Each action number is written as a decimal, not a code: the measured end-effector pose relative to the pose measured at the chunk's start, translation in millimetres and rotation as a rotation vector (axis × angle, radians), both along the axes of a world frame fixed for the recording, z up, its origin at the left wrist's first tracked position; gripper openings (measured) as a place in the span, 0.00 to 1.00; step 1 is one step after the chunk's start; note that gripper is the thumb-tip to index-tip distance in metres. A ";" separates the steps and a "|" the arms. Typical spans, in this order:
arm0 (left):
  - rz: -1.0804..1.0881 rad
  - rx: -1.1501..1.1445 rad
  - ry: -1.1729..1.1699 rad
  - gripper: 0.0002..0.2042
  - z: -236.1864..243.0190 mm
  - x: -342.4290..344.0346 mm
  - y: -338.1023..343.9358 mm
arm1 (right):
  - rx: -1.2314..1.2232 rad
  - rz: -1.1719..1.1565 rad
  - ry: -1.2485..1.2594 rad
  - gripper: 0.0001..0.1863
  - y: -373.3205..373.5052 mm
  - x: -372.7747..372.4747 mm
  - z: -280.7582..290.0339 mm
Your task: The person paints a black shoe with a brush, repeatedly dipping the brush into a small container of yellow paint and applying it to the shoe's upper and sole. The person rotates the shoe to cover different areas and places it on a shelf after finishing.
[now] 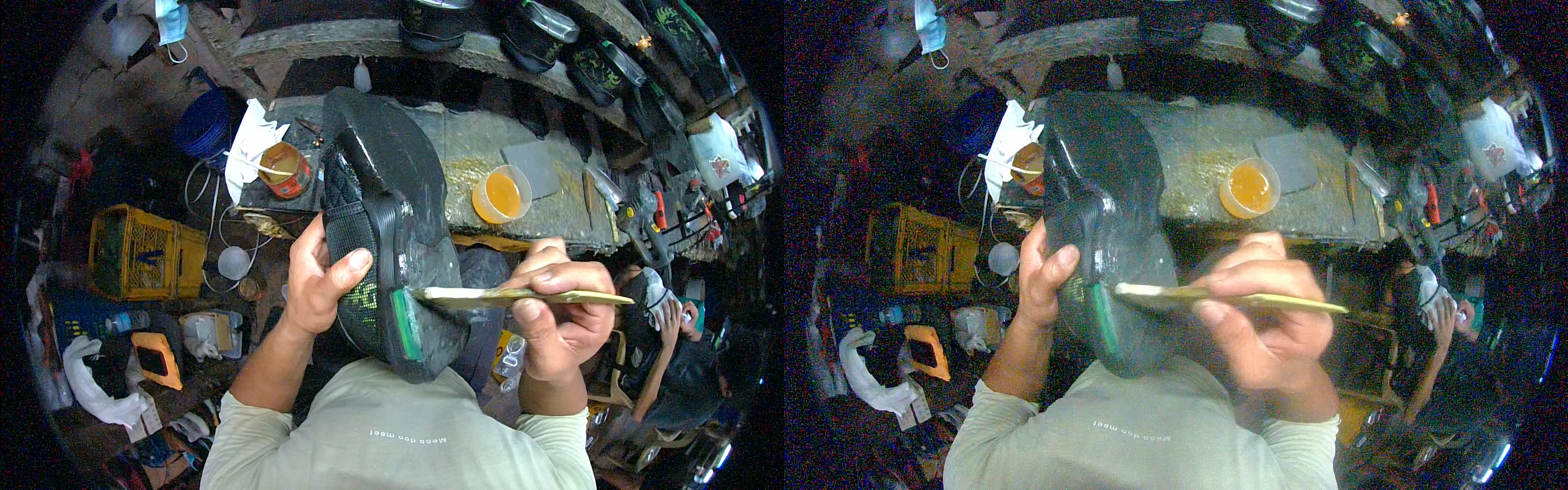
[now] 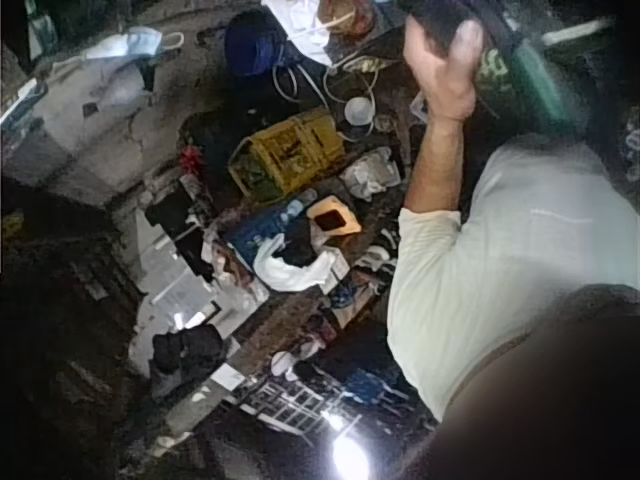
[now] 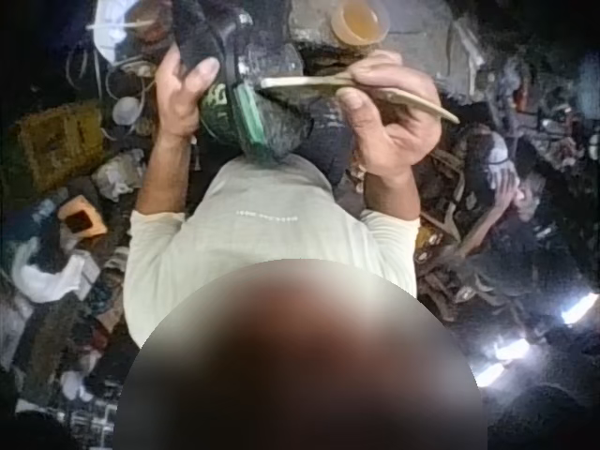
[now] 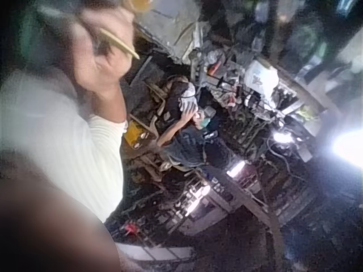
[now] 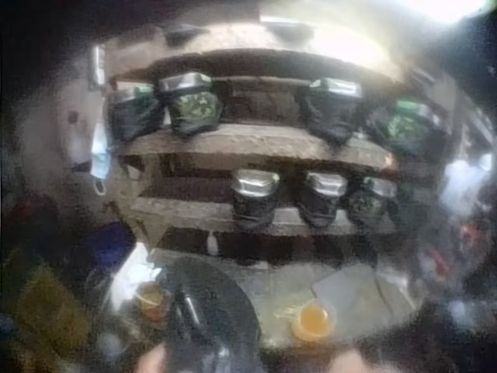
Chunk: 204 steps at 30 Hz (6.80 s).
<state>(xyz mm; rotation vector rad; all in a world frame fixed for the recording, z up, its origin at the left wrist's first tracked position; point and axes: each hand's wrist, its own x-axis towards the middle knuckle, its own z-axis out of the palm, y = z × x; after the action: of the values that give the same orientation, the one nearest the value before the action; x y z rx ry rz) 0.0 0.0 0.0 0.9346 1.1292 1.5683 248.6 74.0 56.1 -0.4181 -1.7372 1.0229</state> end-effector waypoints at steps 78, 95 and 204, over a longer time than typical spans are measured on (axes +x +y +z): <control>-0.007 -0.037 0.148 0.22 25.3 7.1 -3.3 | 0.115 -0.026 -0.096 0.14 -2.3 9.7 7.8; -0.001 -0.025 0.137 0.21 24.2 4.0 -0.2 | 0.075 -0.009 -0.137 0.11 -12.0 16.8 8.4; -0.212 -0.141 -0.353 0.23 -25.0 2.8 8.3 | 0.114 0.318 -0.041 0.09 -1.2 11.5 -13.3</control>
<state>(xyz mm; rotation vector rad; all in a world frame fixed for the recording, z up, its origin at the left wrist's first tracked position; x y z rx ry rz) 2.8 8.3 -25.0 0.6307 0.8491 1.3939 260.1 72.8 42.8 -0.0907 -1.9286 1.1365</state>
